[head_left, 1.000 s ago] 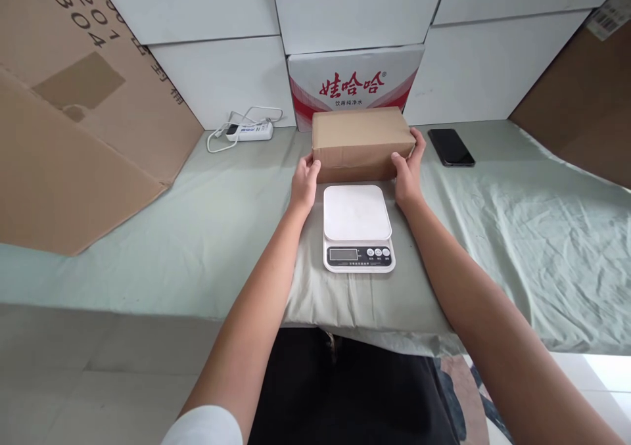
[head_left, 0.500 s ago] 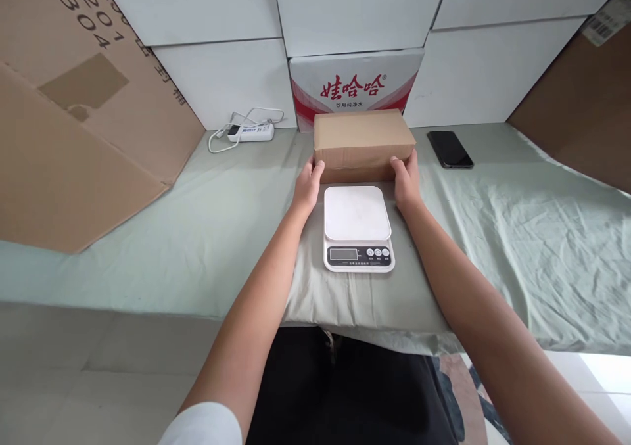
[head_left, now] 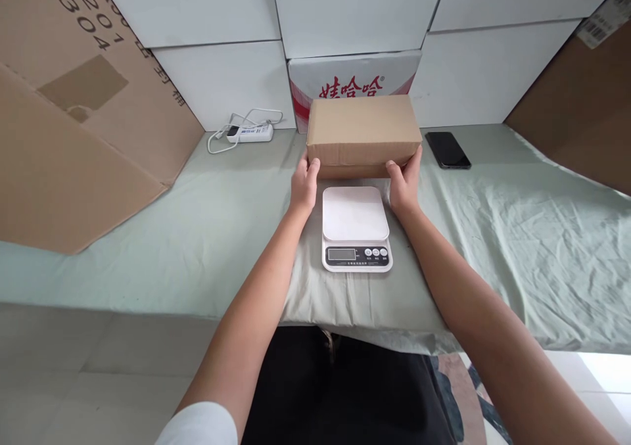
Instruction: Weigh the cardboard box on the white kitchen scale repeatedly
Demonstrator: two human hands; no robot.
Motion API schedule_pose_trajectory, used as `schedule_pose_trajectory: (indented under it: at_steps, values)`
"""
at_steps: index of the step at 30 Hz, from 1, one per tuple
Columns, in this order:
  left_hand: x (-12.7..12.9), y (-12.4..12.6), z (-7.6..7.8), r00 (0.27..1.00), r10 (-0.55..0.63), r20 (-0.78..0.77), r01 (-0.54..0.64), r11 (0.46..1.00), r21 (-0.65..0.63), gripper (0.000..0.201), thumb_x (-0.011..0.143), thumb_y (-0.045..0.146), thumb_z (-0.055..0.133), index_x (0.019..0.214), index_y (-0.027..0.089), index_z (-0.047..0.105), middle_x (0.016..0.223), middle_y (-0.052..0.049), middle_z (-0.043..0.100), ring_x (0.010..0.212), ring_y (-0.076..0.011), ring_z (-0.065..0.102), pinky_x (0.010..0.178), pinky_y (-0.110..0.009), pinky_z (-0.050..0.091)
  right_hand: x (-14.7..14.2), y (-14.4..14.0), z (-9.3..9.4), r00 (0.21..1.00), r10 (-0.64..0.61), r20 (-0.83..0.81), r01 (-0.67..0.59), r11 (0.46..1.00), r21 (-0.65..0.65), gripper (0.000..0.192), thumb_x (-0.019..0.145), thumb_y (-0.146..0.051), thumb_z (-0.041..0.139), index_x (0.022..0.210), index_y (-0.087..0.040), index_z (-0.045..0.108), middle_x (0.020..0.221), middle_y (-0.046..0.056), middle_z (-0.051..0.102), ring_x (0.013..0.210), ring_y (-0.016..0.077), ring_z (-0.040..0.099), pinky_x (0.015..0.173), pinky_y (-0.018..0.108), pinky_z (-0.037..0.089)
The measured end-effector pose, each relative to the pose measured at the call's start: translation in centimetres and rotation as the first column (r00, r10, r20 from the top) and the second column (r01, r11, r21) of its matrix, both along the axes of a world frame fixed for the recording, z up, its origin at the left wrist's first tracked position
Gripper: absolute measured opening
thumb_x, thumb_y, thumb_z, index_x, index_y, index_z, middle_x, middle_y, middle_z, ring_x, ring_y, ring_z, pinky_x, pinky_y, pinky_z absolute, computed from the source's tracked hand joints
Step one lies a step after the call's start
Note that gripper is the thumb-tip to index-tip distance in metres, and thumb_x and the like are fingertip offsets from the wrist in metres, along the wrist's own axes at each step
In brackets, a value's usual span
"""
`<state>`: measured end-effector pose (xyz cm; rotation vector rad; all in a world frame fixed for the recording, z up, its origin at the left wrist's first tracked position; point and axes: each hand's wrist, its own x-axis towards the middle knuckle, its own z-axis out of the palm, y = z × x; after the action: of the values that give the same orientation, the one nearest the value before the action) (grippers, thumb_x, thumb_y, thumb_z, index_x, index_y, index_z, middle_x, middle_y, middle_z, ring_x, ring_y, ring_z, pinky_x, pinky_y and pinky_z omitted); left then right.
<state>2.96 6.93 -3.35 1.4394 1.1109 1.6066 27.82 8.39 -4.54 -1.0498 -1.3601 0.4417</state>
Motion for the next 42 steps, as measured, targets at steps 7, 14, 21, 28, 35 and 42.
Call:
schedule_pose_trajectory:
  at_steps: [7,14,21,28,35,42]
  values:
    - [-0.4,-5.9,3.9,0.999,0.009,-0.040,-0.004,0.993,0.118,0.080,0.102,0.084,0.051,0.160,0.031,0.065,0.164,-0.010,0.071,0.166,-0.0365,0.054,0.139,-0.052,0.042,0.1,-4.6,4.5,0.999,-0.014,0.040,0.011,0.996,0.089,0.080,0.095,-0.078,0.055,0.164,-0.038,0.046,0.159,0.012,0.063,0.160,0.0393,0.054,0.142,0.066,0.038]
    - [-0.8,-14.8,2.5,0.990,-0.093,-0.110,0.099,0.994,0.053,0.071,0.107,0.072,0.052,0.163,0.030,0.063,0.162,-0.012,0.073,0.162,-0.0357,0.059,0.131,-0.051,0.053,1.0,-12.9,3.6,0.996,-0.064,0.062,0.058,0.993,0.099,0.071,0.097,-0.077,0.054,0.159,-0.041,0.054,0.155,0.012,0.065,0.157,0.0407,0.056,0.134,0.067,0.050]
    - [-1.0,-16.6,0.4,0.996,0.000,-0.094,0.005,0.999,0.051,0.061,0.108,0.073,0.048,0.144,0.030,0.072,0.141,-0.012,0.081,0.139,-0.0355,0.074,0.112,-0.051,0.063,0.8,-14.2,0.5,0.996,-0.028,0.079,0.017,0.991,0.135,0.075,0.096,-0.077,0.057,0.162,-0.041,0.050,0.160,0.013,0.061,0.156,0.0432,0.059,0.132,0.070,0.049]
    - [-1.1,-16.9,0.8,0.986,0.057,-0.158,-0.048,0.997,0.062,0.056,0.107,0.075,0.050,0.125,0.029,0.076,0.124,-0.010,0.084,0.114,-0.0323,0.078,0.095,-0.047,0.063,0.8,-14.2,-0.2,0.994,-0.054,0.096,0.045,0.994,0.095,0.078,0.093,-0.079,0.060,0.159,-0.039,0.049,0.155,0.014,0.063,0.152,0.0433,0.060,0.130,0.072,0.049]
    - [-1.1,-16.8,0.6,0.980,0.073,-0.188,-0.067,0.997,0.034,0.058,0.108,0.076,0.047,0.127,0.028,0.075,0.123,-0.010,0.083,0.115,-0.0326,0.075,0.096,-0.045,0.060,0.5,-14.5,0.2,0.995,-0.074,0.072,0.068,0.994,0.086,0.070,0.098,-0.079,0.054,0.154,-0.037,0.053,0.149,0.014,0.066,0.144,0.0417,0.064,0.131,0.070,0.047]
    - [-1.4,-16.5,-0.1,0.976,0.108,-0.191,-0.102,0.994,0.043,0.064,0.107,0.080,0.044,0.120,0.025,0.075,0.115,-0.011,0.083,0.108,-0.0317,0.076,0.088,-0.044,0.061,1.0,-13.5,-1.0,0.994,-0.065,0.084,0.052,0.987,0.153,0.075,0.097,-0.081,0.056,0.155,-0.034,0.051,0.146,0.015,0.065,0.137,0.0416,0.066,0.125,0.072,0.049]
